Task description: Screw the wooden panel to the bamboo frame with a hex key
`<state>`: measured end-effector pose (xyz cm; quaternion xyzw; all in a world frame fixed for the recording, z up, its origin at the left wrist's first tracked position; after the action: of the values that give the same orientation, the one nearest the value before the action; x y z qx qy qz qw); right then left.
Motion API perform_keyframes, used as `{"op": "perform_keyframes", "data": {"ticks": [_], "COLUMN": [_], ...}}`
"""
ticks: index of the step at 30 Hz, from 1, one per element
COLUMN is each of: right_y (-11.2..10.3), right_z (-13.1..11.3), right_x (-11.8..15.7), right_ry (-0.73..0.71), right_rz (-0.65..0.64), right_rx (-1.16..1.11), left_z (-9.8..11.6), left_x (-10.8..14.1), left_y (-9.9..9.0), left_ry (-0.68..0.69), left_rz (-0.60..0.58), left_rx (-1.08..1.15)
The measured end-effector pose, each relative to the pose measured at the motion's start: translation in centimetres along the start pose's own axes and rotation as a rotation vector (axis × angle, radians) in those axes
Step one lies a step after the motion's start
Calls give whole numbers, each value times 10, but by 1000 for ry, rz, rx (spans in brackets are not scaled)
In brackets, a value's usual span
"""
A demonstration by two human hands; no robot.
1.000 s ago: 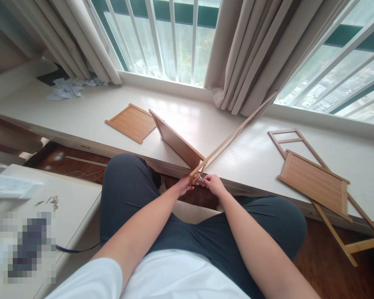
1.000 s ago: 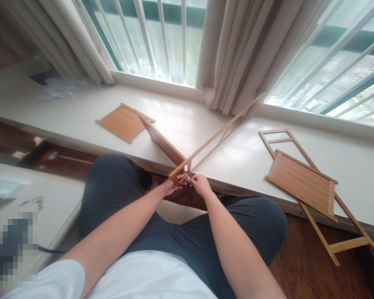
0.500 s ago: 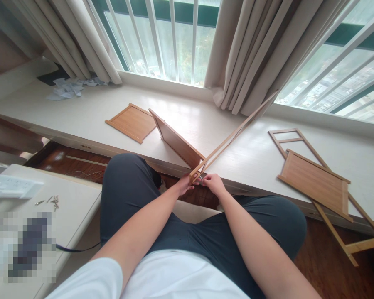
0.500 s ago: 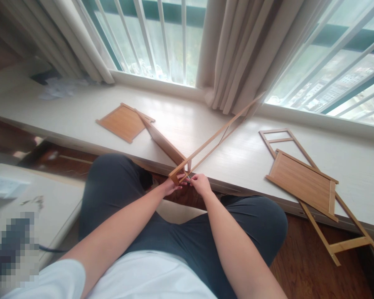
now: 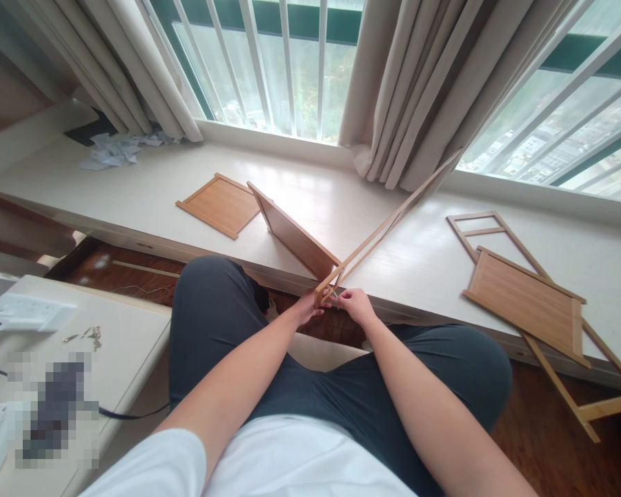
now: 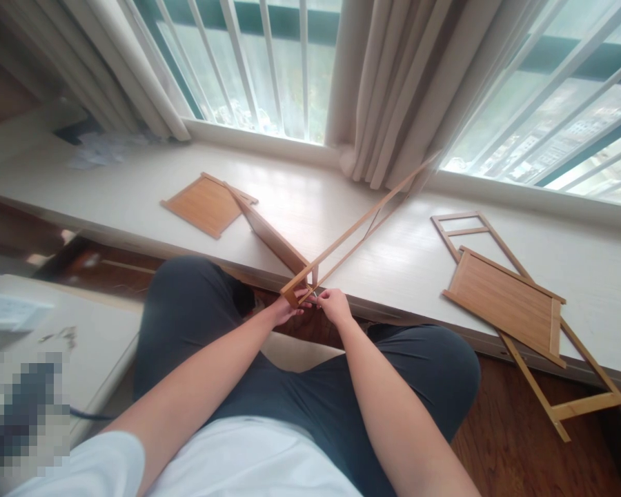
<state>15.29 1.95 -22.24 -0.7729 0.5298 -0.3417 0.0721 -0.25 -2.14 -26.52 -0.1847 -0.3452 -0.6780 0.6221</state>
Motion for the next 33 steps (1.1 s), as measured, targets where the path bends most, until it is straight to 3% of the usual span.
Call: {"op": "perform_keyframes", "data": {"ticks": [17,33], "right_y": [-1,-5], "right_z": [-9,-19], "right_x": [2,8], "right_ry": [-66,-148], "right_rz": [-19,60], "right_rx": [116,319], "left_z": [-3,-4], "left_x": [-5,-6], "left_y": [-1,1], "left_ry": [7,12], "left_rz": [1,-36], "left_rx": [-28,-63]}}
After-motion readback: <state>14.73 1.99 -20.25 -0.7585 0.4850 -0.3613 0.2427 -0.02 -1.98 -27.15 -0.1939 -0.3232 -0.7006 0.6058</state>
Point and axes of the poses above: each hand's wrist, its own x-axis away from the middle knuckle, its own y-axis out of the palm, z = x × y, the point moved 7 cm from there along -x, towards the middle knuckle, and after that the axes turned 6 degrees about -x, right-handed, at the moved point
